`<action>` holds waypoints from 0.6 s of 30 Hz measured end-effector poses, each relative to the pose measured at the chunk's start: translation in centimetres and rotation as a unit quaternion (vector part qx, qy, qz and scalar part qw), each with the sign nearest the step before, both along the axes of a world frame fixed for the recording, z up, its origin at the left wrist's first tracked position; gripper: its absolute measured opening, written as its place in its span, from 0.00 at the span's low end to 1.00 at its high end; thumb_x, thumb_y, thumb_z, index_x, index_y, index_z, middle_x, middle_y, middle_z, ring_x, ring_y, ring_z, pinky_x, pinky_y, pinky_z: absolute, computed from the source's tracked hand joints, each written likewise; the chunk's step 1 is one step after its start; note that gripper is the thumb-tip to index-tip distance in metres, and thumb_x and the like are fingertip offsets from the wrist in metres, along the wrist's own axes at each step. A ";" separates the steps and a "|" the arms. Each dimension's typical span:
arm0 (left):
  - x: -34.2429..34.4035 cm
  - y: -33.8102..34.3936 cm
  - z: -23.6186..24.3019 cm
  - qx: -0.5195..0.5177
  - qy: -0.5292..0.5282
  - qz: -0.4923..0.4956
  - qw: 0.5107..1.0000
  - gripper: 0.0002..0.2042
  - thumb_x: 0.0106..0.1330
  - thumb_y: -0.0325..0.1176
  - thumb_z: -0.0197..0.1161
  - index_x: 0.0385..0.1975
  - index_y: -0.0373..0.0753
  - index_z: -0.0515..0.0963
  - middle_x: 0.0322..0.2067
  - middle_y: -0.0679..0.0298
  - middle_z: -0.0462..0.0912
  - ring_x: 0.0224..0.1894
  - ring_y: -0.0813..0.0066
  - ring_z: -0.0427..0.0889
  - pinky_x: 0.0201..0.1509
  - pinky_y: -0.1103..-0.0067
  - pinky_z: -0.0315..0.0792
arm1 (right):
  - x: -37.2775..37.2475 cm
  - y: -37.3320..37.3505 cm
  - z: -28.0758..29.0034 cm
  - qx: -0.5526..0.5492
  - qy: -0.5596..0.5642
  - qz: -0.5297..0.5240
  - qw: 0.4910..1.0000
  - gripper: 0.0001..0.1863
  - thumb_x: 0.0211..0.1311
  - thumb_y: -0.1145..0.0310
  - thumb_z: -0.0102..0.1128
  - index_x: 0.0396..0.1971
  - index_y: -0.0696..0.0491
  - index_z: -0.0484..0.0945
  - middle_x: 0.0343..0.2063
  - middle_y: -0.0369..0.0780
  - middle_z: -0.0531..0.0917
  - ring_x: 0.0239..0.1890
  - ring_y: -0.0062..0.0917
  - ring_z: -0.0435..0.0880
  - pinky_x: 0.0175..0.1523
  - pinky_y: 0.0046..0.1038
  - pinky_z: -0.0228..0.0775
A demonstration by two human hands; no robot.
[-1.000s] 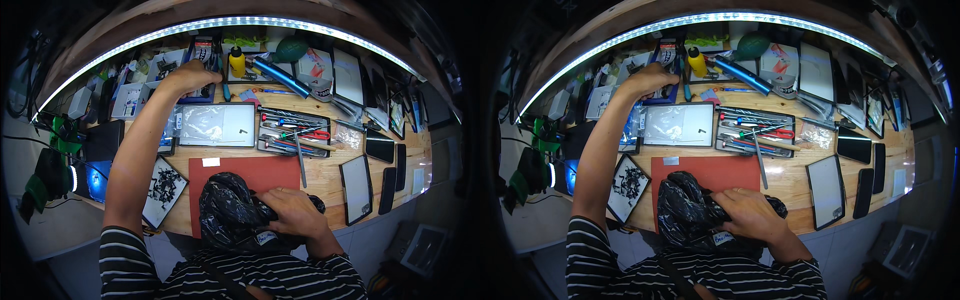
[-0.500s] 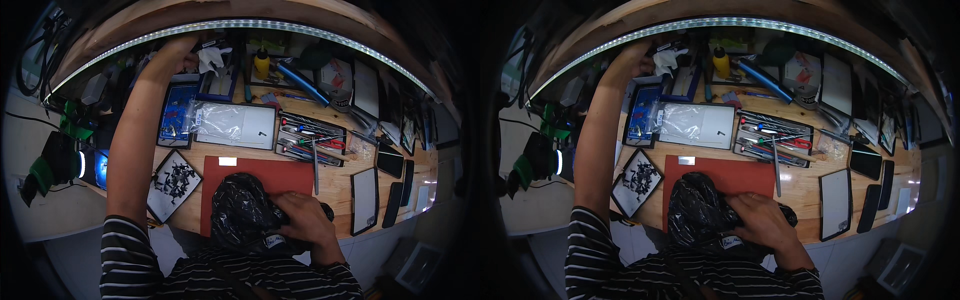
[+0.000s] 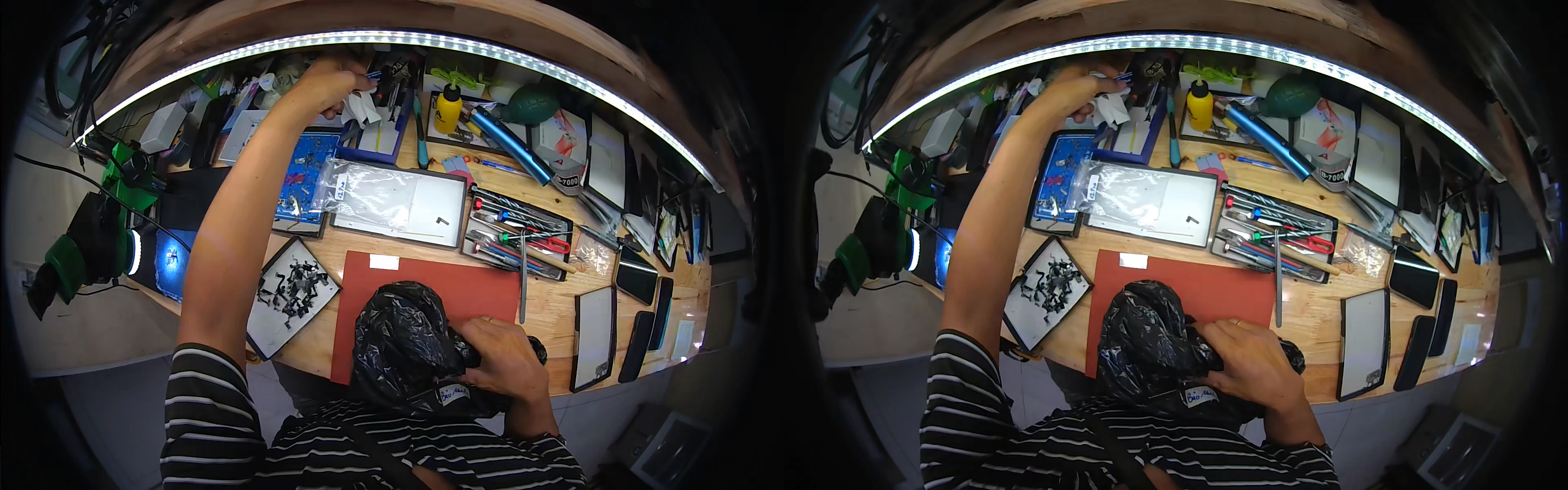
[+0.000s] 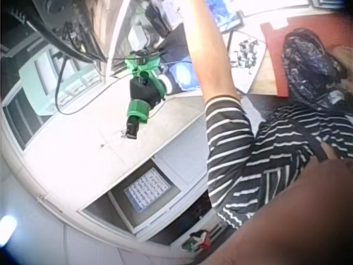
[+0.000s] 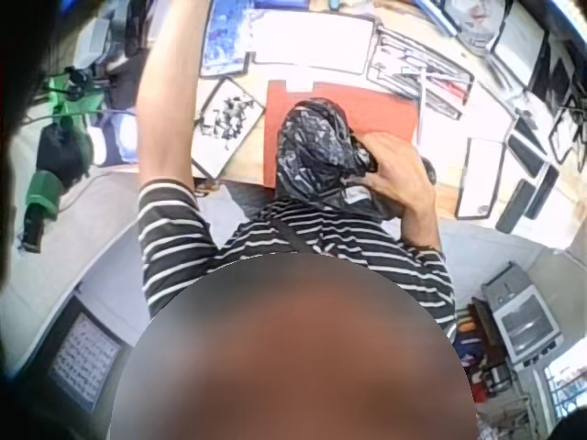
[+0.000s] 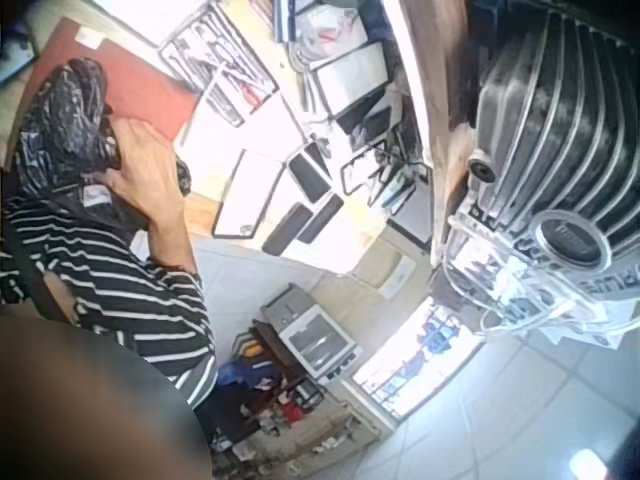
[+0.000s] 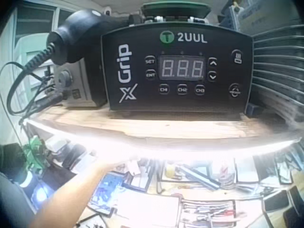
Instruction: The person works at a cluttered electronics repair bench, handling a smartphone and its components. They remove the back cover, apply adhesive tape to internal areas, and use a precision screwdriver to adjust parts. The person also handles a small box and a black plastic bag before returning to the phone assembly.
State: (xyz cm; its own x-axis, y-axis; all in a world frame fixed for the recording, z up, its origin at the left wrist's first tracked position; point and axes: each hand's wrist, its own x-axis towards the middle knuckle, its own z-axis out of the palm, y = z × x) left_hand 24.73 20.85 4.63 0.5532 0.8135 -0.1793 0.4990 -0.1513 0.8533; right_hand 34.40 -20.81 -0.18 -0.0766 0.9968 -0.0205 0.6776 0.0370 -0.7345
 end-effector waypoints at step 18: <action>-8.3 -25.8 1.6 0.279 -0.130 -0.390 0.868 0.14 0.68 0.40 0.68 0.45 0.37 0.79 0.38 0.55 0.81 0.44 0.56 0.82 0.51 0.66 0.75 | -1.8 0.0 2.8 -0.034 -0.085 -0.015 0.996 0.32 0.44 0.55 0.83 0.49 0.53 0.81 0.40 0.46 0.87 0.45 0.45 0.86 0.48 0.41 0.77</action>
